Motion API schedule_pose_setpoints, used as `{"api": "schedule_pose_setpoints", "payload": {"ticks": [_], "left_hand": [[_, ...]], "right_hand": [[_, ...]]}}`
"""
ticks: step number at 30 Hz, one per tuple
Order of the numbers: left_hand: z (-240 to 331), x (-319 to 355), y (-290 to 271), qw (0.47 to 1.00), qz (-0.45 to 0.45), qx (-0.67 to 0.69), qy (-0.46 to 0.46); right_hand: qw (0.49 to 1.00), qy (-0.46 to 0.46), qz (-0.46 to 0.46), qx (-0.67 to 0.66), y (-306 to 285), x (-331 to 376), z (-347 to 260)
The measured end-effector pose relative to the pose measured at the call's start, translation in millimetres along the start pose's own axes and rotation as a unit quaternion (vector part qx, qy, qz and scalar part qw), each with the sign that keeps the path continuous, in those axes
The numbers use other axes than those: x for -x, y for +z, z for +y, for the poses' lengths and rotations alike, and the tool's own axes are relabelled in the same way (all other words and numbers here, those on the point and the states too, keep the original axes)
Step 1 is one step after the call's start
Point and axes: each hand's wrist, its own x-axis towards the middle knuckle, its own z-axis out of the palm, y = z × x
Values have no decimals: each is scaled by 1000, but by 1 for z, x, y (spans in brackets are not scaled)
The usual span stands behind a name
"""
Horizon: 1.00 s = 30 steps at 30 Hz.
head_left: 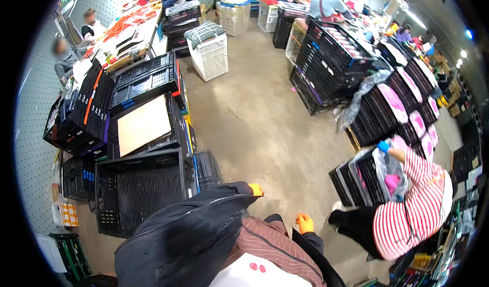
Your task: The person packs cherry tomatoes into clear plastic containers on a work table, weighs each filled container on a digital scale, seals the containers with lids, and places them into a black crate. The person repeats this process multiple times while other workers sort tomatoes nearby.
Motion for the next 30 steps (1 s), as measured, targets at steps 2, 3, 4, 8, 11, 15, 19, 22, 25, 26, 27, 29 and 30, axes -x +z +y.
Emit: {"api": "schedule_pose_setpoints", "payload": {"ticks": [2, 3, 4, 8, 11, 15, 19, 22, 25, 26, 27, 29, 30], "left_hand": [[-14, -35, -38, 999, 47, 1, -23], [-15, -55, -59, 999, 43, -2, -33], [-22, -68, -80, 998, 42, -2, -49], [-99, -106, -140, 989, 18, -20, -144], [-159, -69, -230, 981, -18, 127, -148], [-208, -67, -297, 925, 186, 141, -299], [-289, -12, -314, 914, 193, 163, -316], [-328, 21, -331, 863, 148, 248, -415], [-405, -3, -398, 867, 147, 235, -415], [-422, -18, -417, 870, 137, 237, -410], [-442, -31, -449, 872, 145, 231, -407], [-468, -53, -513, 868, 179, 238, -397], [-482, -68, -549, 863, 205, 252, -388]], "right_hand": [[992, 22, -19, 124, -16, -48, -33], [993, 39, -9, 108, -24, -80, -26], [994, 55, -6, 95, -28, -116, -14], [952, -85, -42, 292, -15, -309, -15], [964, -29, -107, 243, 93, -398, -106], [949, -71, -272, 140, 216, -475, -322], [908, -132, -366, 155, 353, -557, -464], [899, -237, -334, 158, 450, -620, -502], [882, -182, -388, 197, 508, -678, -541], [882, -90, -413, 209, 511, -684, -540], [860, -119, -433, 242, 524, -704, -551], [859, -167, -404, 267, 555, -743, -581], [859, -190, -389, 275, 573, -753, -596]]}}
